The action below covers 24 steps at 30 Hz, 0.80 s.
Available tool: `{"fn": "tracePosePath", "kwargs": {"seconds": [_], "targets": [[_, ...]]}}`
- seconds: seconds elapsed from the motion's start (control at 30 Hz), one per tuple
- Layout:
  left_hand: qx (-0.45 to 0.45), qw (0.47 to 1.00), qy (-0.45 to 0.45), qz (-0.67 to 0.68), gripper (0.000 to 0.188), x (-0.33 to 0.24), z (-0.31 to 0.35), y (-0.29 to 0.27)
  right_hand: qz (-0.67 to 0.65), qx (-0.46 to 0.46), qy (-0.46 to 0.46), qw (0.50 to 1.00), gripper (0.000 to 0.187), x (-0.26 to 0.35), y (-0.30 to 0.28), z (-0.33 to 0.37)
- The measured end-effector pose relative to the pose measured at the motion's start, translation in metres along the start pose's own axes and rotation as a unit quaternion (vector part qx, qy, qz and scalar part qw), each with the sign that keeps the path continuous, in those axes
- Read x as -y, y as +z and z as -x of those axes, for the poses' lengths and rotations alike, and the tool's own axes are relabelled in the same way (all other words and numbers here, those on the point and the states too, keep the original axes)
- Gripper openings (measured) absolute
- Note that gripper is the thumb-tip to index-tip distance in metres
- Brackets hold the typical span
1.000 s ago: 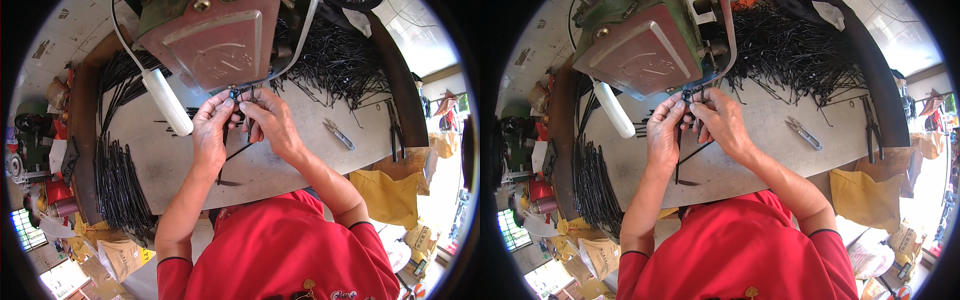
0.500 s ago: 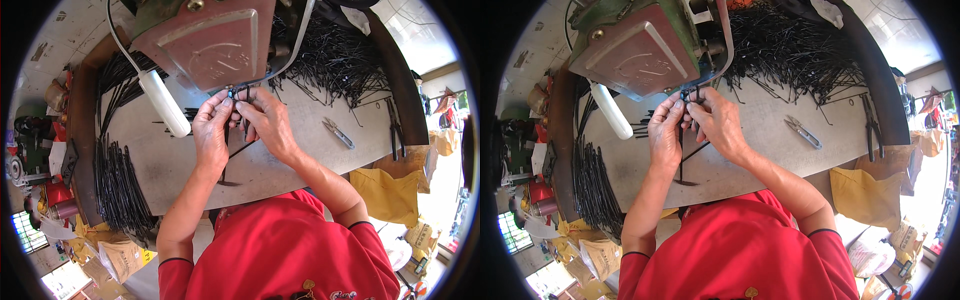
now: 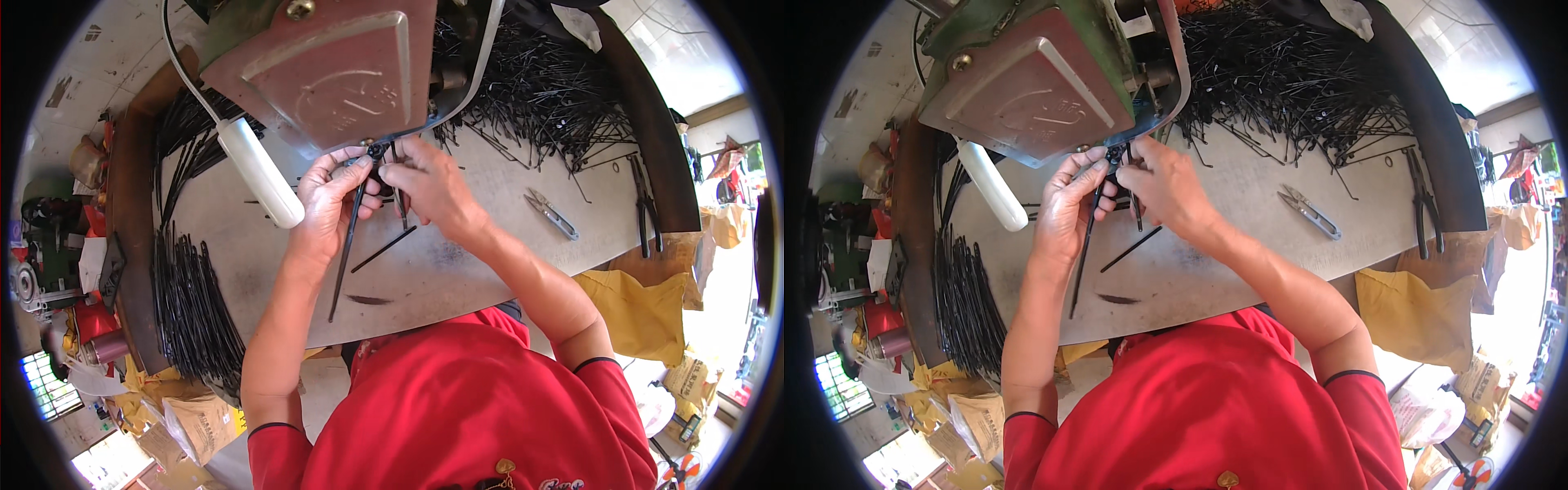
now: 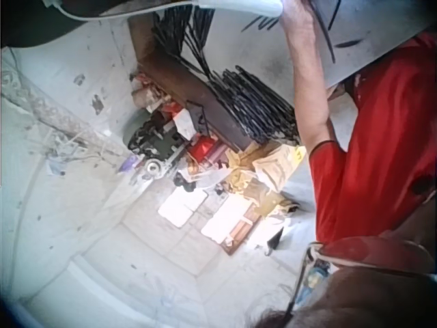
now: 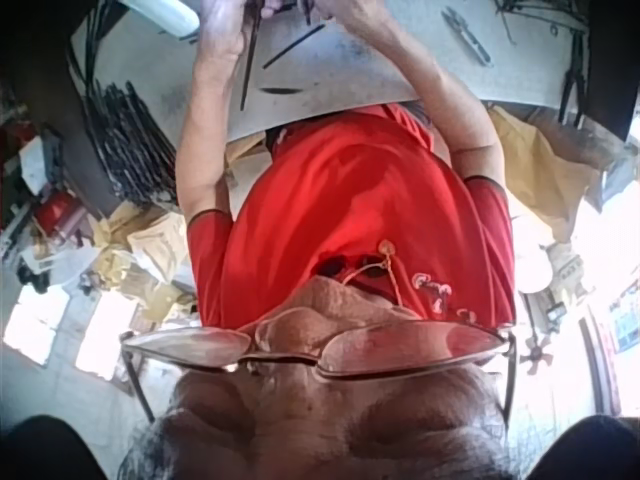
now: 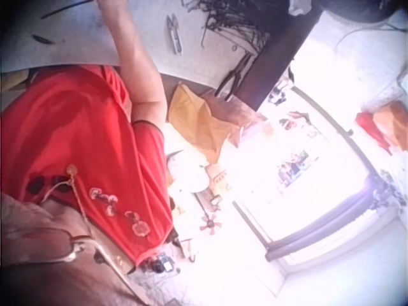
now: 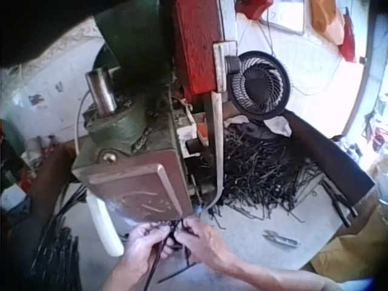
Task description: The person repeatedly picks up thin black metal rods from a pile on a workbench and inserts them into a manual bending machine. They operate the machine's lever to bend the rods and then place the finished pieces onto a separate pile on the table. The process is repeated continuously throughout the video.
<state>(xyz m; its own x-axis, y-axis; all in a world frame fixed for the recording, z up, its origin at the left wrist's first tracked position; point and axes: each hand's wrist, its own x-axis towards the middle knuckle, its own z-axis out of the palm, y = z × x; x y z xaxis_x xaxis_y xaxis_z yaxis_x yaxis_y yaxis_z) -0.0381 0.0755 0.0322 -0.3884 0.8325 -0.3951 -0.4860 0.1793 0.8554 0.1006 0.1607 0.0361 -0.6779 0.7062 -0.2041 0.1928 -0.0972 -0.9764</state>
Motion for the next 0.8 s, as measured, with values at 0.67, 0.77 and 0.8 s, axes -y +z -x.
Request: {"fn": "tracePosePath", "kwargs": {"seconds": [0.67,0.77,0.8], "targets": [[0.004,0.999,0.009,-0.033,0.031,0.021,0.060,0.013,-0.135,0.085,0.027,0.987,0.028,-0.006,0.000,0.009],[0.024,0.972,0.112,-0.205,0.033,0.029,0.067,0.006,-0.099,0.097,0.032,0.990,0.031,0.000,-0.003,0.012],[0.007,0.952,0.151,-0.266,0.036,0.032,0.069,0.004,-0.091,0.104,0.035,0.990,0.032,0.002,-0.004,0.013]]}}
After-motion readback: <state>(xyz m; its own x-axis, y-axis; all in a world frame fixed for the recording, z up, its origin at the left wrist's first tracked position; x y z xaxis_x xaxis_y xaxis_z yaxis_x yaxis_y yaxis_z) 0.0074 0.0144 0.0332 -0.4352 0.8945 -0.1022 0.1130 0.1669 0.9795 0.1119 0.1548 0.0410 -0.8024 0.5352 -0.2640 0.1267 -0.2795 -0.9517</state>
